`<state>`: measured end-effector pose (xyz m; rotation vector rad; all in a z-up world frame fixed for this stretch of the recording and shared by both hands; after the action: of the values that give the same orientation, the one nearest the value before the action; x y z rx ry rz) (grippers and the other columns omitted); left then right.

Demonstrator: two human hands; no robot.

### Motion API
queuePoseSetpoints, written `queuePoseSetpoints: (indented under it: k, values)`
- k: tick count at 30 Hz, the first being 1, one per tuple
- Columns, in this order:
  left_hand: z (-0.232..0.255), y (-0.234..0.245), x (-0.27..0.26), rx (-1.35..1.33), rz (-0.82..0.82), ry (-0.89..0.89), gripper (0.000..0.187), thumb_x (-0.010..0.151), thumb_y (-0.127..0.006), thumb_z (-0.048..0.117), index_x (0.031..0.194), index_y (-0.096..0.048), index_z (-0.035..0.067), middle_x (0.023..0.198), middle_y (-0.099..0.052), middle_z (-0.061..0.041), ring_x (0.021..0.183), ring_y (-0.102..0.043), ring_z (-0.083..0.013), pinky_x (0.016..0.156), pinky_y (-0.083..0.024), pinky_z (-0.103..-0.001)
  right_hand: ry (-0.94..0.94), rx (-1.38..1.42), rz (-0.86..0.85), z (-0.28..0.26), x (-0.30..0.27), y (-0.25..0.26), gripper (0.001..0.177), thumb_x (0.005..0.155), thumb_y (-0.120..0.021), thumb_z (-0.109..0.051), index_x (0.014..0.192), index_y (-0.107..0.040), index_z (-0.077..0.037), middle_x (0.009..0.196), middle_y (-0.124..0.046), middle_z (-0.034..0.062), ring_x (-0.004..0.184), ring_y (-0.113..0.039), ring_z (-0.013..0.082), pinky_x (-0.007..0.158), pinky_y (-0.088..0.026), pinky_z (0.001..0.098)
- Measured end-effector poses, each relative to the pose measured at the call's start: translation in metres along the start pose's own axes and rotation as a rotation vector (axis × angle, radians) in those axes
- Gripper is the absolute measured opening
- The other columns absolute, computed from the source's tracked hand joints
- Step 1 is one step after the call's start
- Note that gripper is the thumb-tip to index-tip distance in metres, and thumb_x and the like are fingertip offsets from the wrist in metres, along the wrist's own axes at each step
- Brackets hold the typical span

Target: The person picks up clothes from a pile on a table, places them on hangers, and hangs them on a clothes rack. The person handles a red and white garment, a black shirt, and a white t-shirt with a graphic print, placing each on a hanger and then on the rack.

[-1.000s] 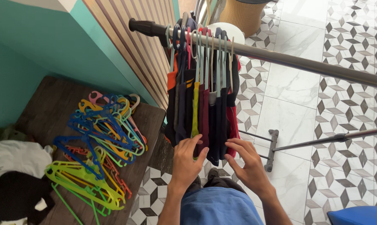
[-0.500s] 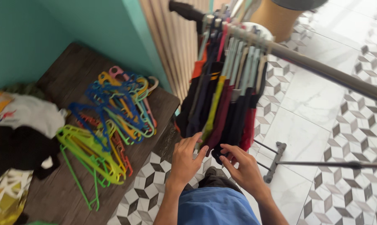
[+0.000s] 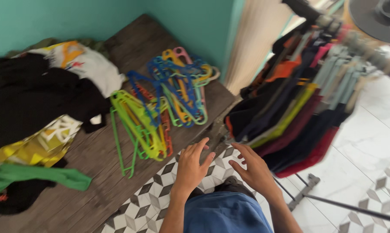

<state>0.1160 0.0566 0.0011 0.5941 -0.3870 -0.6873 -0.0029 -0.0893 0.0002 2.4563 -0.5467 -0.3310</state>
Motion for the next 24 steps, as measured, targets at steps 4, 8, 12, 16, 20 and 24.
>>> queuePoseSetpoints:
  k: [4,8,12,16,20,24]
  values:
    - [-0.035,0.045,-0.023,-0.013,0.080,0.030,0.047,0.090,-0.075,0.023,0.132,-0.063,0.007,0.107,-0.075,-0.008,0.100,-0.068,-0.0291,0.093,-0.048,-0.045,0.009,-0.027,-0.083,-0.028,0.007,-0.045,0.059,0.085,-0.074,-0.025,0.139,-0.057,-0.012,0.131,-0.065,0.0085,0.101,-0.068,0.0229,0.083,-0.057,0.0345]
    - [-0.071,0.092,-0.047,-0.005,0.165,0.059,0.046,0.089,-0.075,0.023,0.130,-0.064,0.006,0.106,-0.075,-0.009,0.100,-0.069,-0.0301,0.091,-0.048,-0.045,0.203,-0.103,-0.116,-0.070,0.013,-0.087,0.057,0.086,-0.075,-0.025,0.138,-0.058,-0.009,0.134,-0.061,0.0143,0.117,-0.060,0.0332,0.094,-0.050,0.0417]
    - [-0.106,0.133,-0.073,0.020,0.228,0.121,0.042,0.089,-0.075,0.023,0.126,-0.065,0.005,0.106,-0.075,-0.011,0.099,-0.069,-0.0318,0.088,-0.049,-0.046,0.282,-0.132,-0.192,-0.100,0.019,-0.134,0.054,0.088,-0.073,-0.026,0.137,-0.058,-0.008,0.134,-0.062,0.0150,0.124,-0.055,0.0379,0.101,-0.044,0.0447]
    - [-0.139,0.164,-0.099,-0.003,0.239,0.221,0.041,0.089,-0.075,0.023,0.125,-0.066,0.006,0.103,-0.075,-0.011,0.097,-0.069,-0.0331,0.088,-0.050,-0.046,0.342,-0.115,-0.240,-0.128,0.029,-0.175,0.053,0.087,-0.073,-0.025,0.134,-0.059,-0.007,0.133,-0.062,0.0146,0.121,-0.057,0.0367,0.100,-0.046,0.0431]
    - [-0.156,0.194,-0.123,-0.032,0.316,0.253,0.041,0.087,-0.076,0.022,0.124,-0.067,0.005,0.104,-0.075,-0.012,0.097,-0.069,-0.0347,0.088,-0.051,-0.045,0.381,-0.119,-0.270,-0.154,0.036,-0.203,0.054,0.086,-0.074,-0.024,0.134,-0.059,-0.006,0.130,-0.063,0.0148,0.121,-0.056,0.0367,0.100,-0.046,0.0432]
    - [-0.165,0.217,-0.141,0.007,0.364,0.258,0.042,0.086,-0.077,0.021,0.124,-0.067,0.006,0.102,-0.075,-0.012,0.097,-0.069,-0.0342,0.089,-0.049,-0.046,0.391,-0.103,-0.315,-0.174,0.041,-0.227,0.051,0.086,-0.073,-0.024,0.133,-0.060,-0.008,0.128,-0.065,0.0137,0.118,-0.059,0.0347,0.098,-0.048,0.0418]
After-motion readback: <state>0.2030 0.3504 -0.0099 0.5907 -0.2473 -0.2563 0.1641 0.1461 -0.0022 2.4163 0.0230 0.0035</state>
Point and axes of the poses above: each hand's wrist, its own x-axis towards the middle knuckle, its own y-axis out of the back of the hand, z = x × y, the point moved 9 cm from there along x, towards the middle knuckle
